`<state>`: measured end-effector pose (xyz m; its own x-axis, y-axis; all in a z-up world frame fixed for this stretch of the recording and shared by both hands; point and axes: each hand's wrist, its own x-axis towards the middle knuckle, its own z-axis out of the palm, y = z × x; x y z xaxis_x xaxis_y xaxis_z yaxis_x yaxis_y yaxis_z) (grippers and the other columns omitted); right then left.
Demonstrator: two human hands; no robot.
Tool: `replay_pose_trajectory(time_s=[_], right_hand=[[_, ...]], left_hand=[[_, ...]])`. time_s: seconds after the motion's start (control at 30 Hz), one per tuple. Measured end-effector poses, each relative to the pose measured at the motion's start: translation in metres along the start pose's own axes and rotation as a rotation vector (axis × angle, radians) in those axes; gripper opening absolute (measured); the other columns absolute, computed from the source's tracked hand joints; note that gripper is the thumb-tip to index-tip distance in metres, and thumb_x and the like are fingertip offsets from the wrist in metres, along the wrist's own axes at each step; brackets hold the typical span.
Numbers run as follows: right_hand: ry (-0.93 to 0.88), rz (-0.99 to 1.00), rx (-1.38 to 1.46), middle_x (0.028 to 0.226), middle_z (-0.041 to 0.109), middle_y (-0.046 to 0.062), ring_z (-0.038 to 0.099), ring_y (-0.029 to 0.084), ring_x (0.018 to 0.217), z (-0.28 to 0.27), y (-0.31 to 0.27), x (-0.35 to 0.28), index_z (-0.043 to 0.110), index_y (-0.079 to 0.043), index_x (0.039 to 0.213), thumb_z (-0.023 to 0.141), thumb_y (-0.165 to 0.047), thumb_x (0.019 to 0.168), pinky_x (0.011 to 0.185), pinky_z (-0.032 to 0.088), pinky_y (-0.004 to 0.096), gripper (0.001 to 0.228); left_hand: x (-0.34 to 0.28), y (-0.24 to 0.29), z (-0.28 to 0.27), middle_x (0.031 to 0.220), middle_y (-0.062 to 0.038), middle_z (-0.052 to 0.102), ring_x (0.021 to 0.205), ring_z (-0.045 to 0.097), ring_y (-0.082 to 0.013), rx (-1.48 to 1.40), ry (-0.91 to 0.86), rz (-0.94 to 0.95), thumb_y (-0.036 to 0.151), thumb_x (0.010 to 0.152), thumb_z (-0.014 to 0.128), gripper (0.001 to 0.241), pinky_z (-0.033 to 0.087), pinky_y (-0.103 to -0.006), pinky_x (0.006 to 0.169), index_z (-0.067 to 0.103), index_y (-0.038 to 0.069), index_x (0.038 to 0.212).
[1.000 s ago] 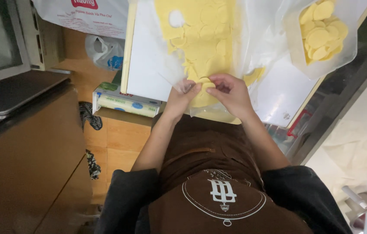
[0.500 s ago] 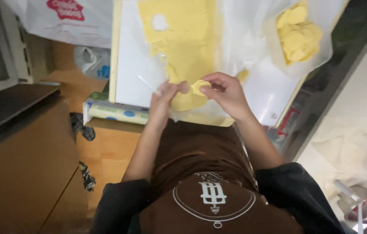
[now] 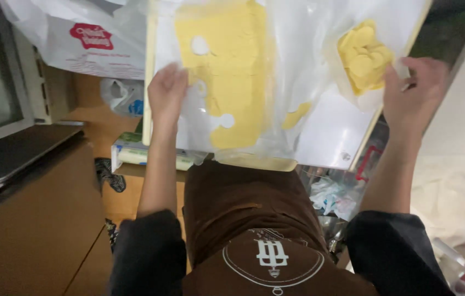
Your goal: Collecting circular dough cutouts from a plastic sheet and placing them into a container.
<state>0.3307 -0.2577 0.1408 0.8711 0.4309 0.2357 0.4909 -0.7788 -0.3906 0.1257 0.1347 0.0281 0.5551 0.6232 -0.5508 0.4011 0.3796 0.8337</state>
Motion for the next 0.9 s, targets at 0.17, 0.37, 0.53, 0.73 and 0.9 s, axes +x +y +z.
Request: replay_pose_trajectory(time_s=[0.17,0.37,0.53,0.73,0.9], right_hand=[[0.093,-0.139,0.107,0.125,0.054,0.018,0.054,0.033,0.114,0.044,-0.074,0.008,0.065,0.004,0.119,0.077,0.019,0.090,0.090,0.047,0.043,0.035],[-0.298,0.057,0.618,0.115,0.060,0.007,0.061,0.018,0.089,0.129,-0.171,0.045,0.067,-0.003,0.112,0.070,0.003,0.091,0.074,0.050,0.027,0.022],[-0.263,-0.186,0.557,0.120,0.059,0.010,0.055,0.029,0.111,0.170,-0.181,0.102,0.065,0.000,0.114,0.059,0.014,0.085,0.098,0.046,0.035,0.033],[-0.482,-0.263,0.518,0.129,0.058,0.011,0.049,0.031,0.119,0.170,-0.177,0.132,0.065,-0.001,0.125,0.060,0.007,0.082,0.107,0.041,0.039,0.044],[-0.474,-0.273,0.511,0.132,0.058,0.008,0.052,0.029,0.122,0.161,-0.171,0.134,0.065,0.001,0.124,0.081,0.001,0.076,0.106,0.043,0.038,0.050]], left_hand=[[0.040,0.033,0.017,0.074,-0.002,0.072,0.056,0.062,-0.0093,0.341,0.078,0.202,0.031,0.085,0.075,0.034,0.052,-0.0228,0.055,0.076,0.002,0.103],[0.062,0.048,0.018,0.084,-0.004,0.066,0.075,0.058,-0.0092,-0.213,-0.294,0.022,0.011,0.091,0.062,0.017,0.050,-0.0215,0.071,0.069,-0.001,0.102],[0.073,0.085,0.034,0.102,-0.013,0.067,0.081,0.061,-0.0190,-0.208,-0.369,-0.197,0.022,0.085,0.059,0.048,0.054,-0.0323,0.061,0.061,0.005,0.130],[0.088,0.084,0.058,0.088,-0.007,0.072,0.072,0.066,-0.0124,0.038,-0.431,0.020,0.009,0.076,0.076,0.041,0.054,-0.0212,0.062,0.070,-0.004,0.115],[0.090,0.083,0.079,0.081,-0.008,0.067,0.065,0.060,-0.0128,-0.153,-0.461,0.002,0.010,0.083,0.079,0.024,0.052,-0.0223,0.057,0.072,-0.006,0.099]])
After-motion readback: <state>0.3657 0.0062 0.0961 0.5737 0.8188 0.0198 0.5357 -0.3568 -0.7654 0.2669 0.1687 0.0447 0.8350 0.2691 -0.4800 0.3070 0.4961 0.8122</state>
